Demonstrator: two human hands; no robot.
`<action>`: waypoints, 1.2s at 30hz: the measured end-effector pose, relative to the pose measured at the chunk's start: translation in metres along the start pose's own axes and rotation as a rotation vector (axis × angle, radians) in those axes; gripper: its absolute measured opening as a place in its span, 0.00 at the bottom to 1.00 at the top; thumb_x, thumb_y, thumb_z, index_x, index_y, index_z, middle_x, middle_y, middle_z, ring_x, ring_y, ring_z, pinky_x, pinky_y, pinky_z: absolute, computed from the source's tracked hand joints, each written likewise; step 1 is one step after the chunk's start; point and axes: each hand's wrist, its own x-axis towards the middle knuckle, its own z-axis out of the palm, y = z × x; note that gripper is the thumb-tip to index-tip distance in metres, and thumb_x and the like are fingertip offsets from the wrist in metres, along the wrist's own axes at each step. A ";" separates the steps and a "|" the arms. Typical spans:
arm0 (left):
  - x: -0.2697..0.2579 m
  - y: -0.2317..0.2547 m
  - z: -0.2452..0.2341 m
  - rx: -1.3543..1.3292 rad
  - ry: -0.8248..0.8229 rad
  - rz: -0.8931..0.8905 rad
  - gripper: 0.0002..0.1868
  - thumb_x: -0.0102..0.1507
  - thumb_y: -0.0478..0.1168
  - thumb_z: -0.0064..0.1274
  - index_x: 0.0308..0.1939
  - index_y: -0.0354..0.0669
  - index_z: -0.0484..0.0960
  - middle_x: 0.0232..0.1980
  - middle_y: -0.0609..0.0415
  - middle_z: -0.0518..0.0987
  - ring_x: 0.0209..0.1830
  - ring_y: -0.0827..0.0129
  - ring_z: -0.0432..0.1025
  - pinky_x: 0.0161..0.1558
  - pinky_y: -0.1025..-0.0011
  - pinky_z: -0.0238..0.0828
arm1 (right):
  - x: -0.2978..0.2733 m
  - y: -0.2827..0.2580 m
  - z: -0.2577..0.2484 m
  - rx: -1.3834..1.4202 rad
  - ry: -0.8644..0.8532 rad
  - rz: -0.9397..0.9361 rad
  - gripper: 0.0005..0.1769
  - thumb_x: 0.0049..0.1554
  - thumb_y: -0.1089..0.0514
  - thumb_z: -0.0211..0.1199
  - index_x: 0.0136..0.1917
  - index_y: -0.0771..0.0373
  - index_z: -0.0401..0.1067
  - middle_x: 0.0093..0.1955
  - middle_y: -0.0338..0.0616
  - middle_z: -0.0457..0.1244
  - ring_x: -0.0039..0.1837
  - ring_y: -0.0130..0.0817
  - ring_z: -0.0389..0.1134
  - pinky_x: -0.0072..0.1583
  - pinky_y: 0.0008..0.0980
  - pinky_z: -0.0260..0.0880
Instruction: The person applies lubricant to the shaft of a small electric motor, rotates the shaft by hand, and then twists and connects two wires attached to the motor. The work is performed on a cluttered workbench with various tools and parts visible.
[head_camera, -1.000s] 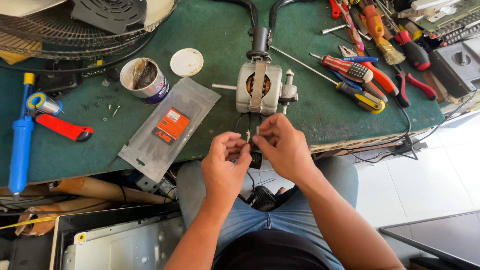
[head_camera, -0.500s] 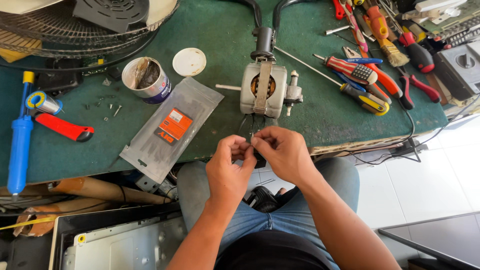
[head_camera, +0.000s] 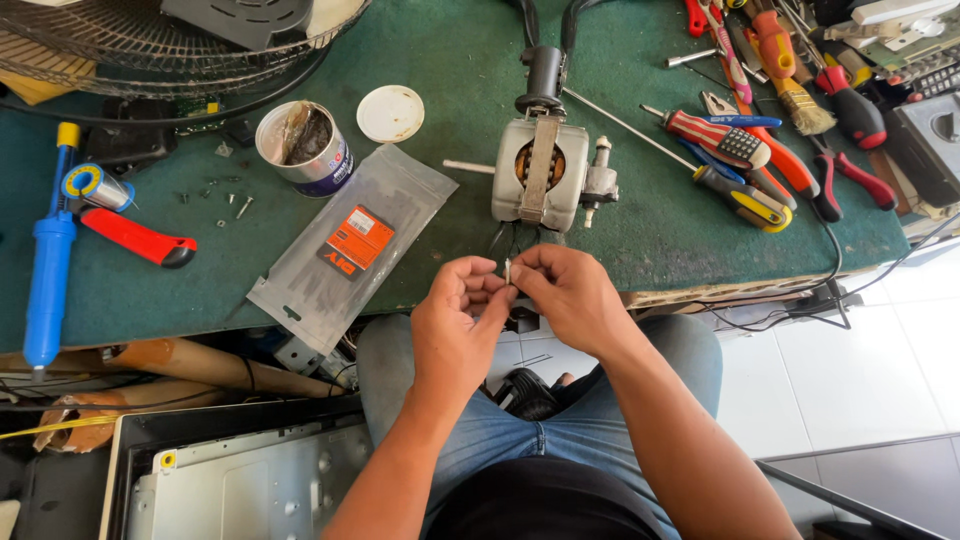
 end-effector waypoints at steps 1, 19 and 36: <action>-0.001 0.001 0.000 0.025 0.003 0.017 0.16 0.64 0.33 0.66 0.54 0.39 0.80 0.40 0.48 0.89 0.34 0.64 0.86 0.37 0.68 0.86 | 0.001 0.000 -0.001 -0.060 0.004 -0.004 0.09 0.60 0.51 0.67 0.47 0.56 0.85 0.29 0.39 0.66 0.34 0.28 0.66 0.41 0.29 0.68; -0.009 -0.017 0.016 0.252 0.170 0.263 0.16 0.62 0.35 0.72 0.46 0.48 0.77 0.36 0.60 0.89 0.28 0.73 0.84 0.31 0.74 0.84 | -0.021 0.001 -0.007 -0.025 0.102 -0.061 0.10 0.59 0.56 0.69 0.52 0.58 0.87 0.31 0.41 0.68 0.31 0.25 0.63 0.35 0.26 0.64; -0.004 -0.008 0.006 0.186 0.141 0.220 0.18 0.61 0.37 0.73 0.48 0.48 0.78 0.36 0.61 0.91 0.28 0.73 0.85 0.34 0.76 0.82 | 0.005 0.011 0.003 0.659 -0.107 0.177 0.13 0.59 0.66 0.61 0.54 0.80 0.74 0.30 0.37 0.50 0.24 0.20 0.50 0.25 0.19 0.45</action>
